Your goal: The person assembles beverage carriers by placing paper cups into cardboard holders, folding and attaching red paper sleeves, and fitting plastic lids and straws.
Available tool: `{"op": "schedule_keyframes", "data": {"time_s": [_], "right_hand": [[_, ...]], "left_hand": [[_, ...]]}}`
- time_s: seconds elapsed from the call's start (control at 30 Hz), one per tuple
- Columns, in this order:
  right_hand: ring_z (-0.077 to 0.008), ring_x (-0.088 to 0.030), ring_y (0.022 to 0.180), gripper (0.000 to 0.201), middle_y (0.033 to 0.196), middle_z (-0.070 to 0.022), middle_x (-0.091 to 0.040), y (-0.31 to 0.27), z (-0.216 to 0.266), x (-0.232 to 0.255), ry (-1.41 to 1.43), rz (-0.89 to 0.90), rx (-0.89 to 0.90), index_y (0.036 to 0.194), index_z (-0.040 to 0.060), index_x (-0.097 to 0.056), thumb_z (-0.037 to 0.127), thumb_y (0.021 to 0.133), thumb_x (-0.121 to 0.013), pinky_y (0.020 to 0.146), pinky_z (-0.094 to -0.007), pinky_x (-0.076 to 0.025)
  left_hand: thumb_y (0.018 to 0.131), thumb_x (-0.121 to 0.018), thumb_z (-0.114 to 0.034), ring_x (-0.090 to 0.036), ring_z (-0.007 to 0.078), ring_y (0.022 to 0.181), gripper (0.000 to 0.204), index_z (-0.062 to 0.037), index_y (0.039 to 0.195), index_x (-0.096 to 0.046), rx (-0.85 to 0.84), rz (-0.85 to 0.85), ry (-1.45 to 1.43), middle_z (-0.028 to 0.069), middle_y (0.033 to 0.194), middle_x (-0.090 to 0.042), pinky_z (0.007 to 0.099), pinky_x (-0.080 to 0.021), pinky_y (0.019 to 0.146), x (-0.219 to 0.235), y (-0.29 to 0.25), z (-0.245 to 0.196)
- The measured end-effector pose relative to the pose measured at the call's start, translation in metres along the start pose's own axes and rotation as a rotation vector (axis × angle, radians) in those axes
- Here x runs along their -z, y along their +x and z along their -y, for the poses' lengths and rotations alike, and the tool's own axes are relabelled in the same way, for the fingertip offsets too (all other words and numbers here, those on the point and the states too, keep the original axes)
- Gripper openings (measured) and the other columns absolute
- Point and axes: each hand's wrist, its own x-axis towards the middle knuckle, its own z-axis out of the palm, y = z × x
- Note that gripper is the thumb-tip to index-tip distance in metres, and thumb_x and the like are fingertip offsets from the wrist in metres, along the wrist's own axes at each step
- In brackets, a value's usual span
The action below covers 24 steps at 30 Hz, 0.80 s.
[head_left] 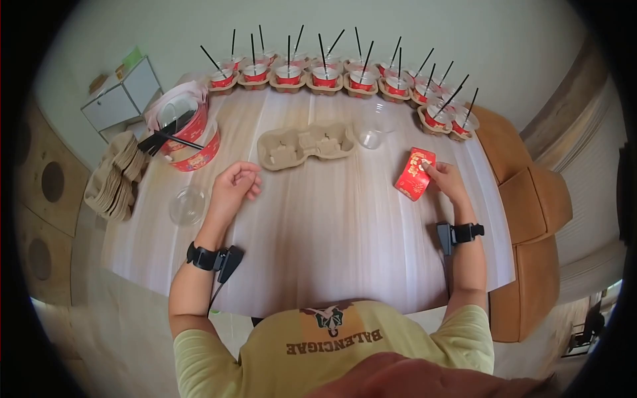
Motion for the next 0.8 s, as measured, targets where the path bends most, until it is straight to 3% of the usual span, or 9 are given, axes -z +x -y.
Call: {"op": "schedule_keyframes", "data": {"time_s": [0.07, 0.2, 0.4, 0.47, 0.5, 0.57, 0.6, 0.67, 0.8], "right_hand": [[-0.0085, -0.058, 0.065, 0.031, 0.070, -0.0023, -0.061, 0.000, -0.002, -0.010, 0.555, 0.112, -0.012, 0.083, 0.0066, -0.061, 0.037, 0.083, -0.052, 0.056, -0.0226, -0.046], [-0.0047, -0.055, 0.064, 0.024, 0.082, 0.0001, -0.060, -0.024, 0.017, 0.000, 0.996, 0.059, 0.139, 0.103, 0.0063, -0.054, 0.023, 0.086, -0.051, 0.059, -0.0218, -0.048], [-0.0112, -0.058, 0.085, 0.031, 0.100, -0.0049, -0.058, -0.055, 0.046, 0.020, 1.017, -0.031, 0.394, 0.112, 0.0016, -0.050, 0.019, 0.086, -0.051, 0.071, -0.0255, -0.048], [-0.0121, -0.057, 0.088, 0.035, 0.101, -0.0049, -0.057, -0.045, 0.030, 0.026, 0.937, -0.074, 0.396, 0.116, 0.0005, -0.047, 0.018, 0.086, -0.051, 0.074, -0.0268, -0.048], [-0.0103, -0.057, 0.084, 0.034, 0.099, -0.0041, -0.057, -0.036, 0.020, 0.028, 0.892, -0.105, 0.335, 0.116, 0.0004, -0.048, 0.017, 0.086, -0.051, 0.073, -0.0250, -0.048], [-0.0060, -0.056, 0.074, 0.027, 0.090, -0.0019, -0.059, -0.011, -0.010, 0.033, 0.781, -0.071, 0.297, 0.107, 0.0005, -0.053, 0.017, 0.086, -0.051, 0.063, -0.0207, -0.047], [-0.0055, -0.056, 0.072, 0.024, 0.088, -0.0013, -0.059, 0.000, -0.021, 0.034, 0.748, -0.071, 0.285, 0.104, 0.0009, -0.055, 0.017, 0.087, -0.051, 0.061, -0.0199, -0.046], [-0.0064, -0.055, 0.073, 0.021, 0.086, -0.0025, -0.060, 0.024, -0.050, 0.031, 0.639, -0.086, 0.279, 0.102, 0.0004, -0.056, 0.013, 0.086, -0.052, 0.062, -0.0213, -0.045], [-0.0087, -0.056, 0.075, 0.019, 0.085, -0.0045, -0.061, 0.048, -0.071, 0.017, 0.377, -0.064, 0.276, 0.099, -0.0023, -0.056, 0.009, 0.084, -0.053, 0.064, -0.0235, -0.045]], "left_hand": [[0.085, -0.047, -0.005, -0.055, 0.0092, 0.063, 0.014, -0.0018, 0.096, -0.054, -0.011, -0.003, -0.006, 0.0046, 0.076, -0.057, 0.0197, -0.044, 0.054, 0.000, -0.002, -0.002], [0.085, -0.047, -0.006, -0.054, 0.0087, 0.061, 0.012, -0.0020, 0.095, -0.054, 0.003, 0.048, -0.018, 0.0040, 0.075, -0.058, 0.0196, -0.043, 0.052, -0.004, -0.009, -0.007], [0.083, -0.050, -0.007, -0.054, 0.0059, 0.063, 0.012, -0.0047, 0.092, -0.057, 0.073, 0.211, 0.181, -0.0010, 0.073, -0.057, 0.0202, -0.044, 0.053, -0.020, -0.020, -0.014], [0.081, -0.051, -0.008, -0.057, 0.0133, 0.064, 0.012, -0.0046, 0.090, -0.057, -0.037, 0.304, 0.243, 0.0020, 0.072, -0.059, 0.0244, -0.046, 0.056, -0.012, -0.021, -0.019], [0.081, -0.051, -0.008, -0.057, 0.0133, 0.064, 0.012, -0.0046, 0.090, -0.057, -0.029, 0.247, 0.257, 0.0020, 0.072, -0.059, 0.0244, -0.046, 0.056, -0.007, -0.021, -0.020], [0.078, -0.055, -0.011, -0.059, 0.0216, 0.070, 0.018, -0.0048, 0.095, -0.057, -0.325, 0.176, 0.797, 0.0084, 0.077, -0.059, 0.0294, -0.047, 0.061, 0.005, -0.019, -0.023], [0.078, -0.055, -0.011, -0.059, 0.0216, 0.070, 0.018, -0.0048, 0.095, -0.057, -0.320, 0.146, 0.810, 0.0084, 0.077, -0.059, 0.0294, -0.047, 0.061, 0.014, -0.019, -0.022], [0.073, -0.057, -0.011, -0.056, 0.0300, 0.080, 0.022, -0.0045, 0.094, -0.056, -0.546, -0.251, 1.087, 0.0136, 0.085, -0.058, 0.0371, -0.046, 0.066, 0.030, -0.013, -0.016], [0.071, -0.058, -0.010, -0.055, 0.0315, 0.085, 0.020, -0.0046, 0.090, -0.056, -0.379, -0.488, 1.237, 0.0155, 0.091, -0.057, 0.0402, -0.046, 0.066, 0.073, 0.002, -0.017]]}}
